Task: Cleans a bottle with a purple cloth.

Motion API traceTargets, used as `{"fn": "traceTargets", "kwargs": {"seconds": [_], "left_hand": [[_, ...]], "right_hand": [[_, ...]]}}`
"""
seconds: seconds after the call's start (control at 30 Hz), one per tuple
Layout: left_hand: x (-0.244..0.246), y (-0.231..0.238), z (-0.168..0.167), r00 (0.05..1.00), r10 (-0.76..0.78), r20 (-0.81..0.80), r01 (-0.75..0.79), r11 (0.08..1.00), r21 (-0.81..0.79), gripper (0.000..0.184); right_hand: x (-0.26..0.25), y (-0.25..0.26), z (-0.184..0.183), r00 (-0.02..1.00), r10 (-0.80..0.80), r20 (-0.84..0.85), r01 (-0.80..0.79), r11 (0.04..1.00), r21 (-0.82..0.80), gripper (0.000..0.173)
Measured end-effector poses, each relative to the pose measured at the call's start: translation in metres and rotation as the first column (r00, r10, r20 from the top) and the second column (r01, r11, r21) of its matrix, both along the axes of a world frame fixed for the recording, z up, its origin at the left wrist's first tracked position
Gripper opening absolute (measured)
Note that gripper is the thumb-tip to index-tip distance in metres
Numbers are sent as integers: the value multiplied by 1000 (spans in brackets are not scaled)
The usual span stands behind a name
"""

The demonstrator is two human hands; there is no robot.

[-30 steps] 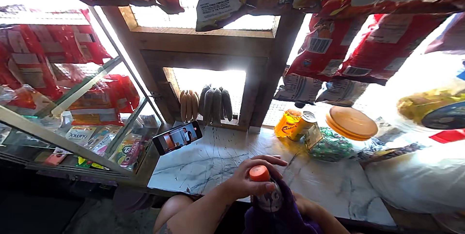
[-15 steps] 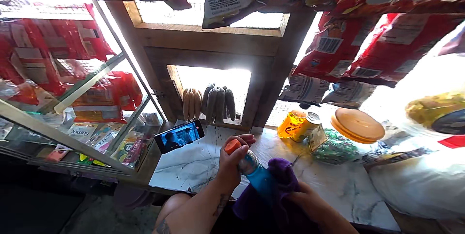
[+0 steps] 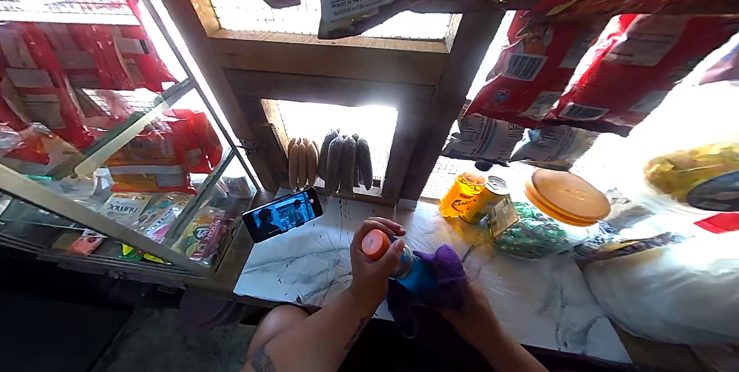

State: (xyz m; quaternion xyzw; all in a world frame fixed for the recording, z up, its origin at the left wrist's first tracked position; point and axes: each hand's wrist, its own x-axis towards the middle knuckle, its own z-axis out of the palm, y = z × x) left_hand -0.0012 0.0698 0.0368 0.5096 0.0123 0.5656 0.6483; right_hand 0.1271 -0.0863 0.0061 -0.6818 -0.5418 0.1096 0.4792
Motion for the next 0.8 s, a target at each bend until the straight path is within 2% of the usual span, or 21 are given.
{"fn": "traceTargets", "kwargs": {"seconds": [0.2, 0.33, 0.47, 0.63, 0.8], "left_hand": [[1, -12, -6, 1000, 0, -22, 5, 970, 244, 18], [-2, -23, -7, 998, -4, -58, 25, 929, 370, 23], [-4, -32, -6, 994, -84, -71, 108, 866, 488, 30], [-2, -32, -6, 989, -127, -75, 147, 851, 504, 30], [0, -30, -4, 981, -161, -111, 195, 853, 484, 31]], "right_hand": [[-2, 2, -8, 992, -14, 125, 0, 993, 115, 54], [-5, -1, -10, 994, 34, 107, -54, 981, 186, 56], [-6, -5, -10, 990, 119, 75, -129, 981, 147, 59], [5, -4, -1, 978, 179, 109, -184, 983, 31, 62], [14, 1, -3, 972, 229, 48, -228, 973, -16, 74]]}}
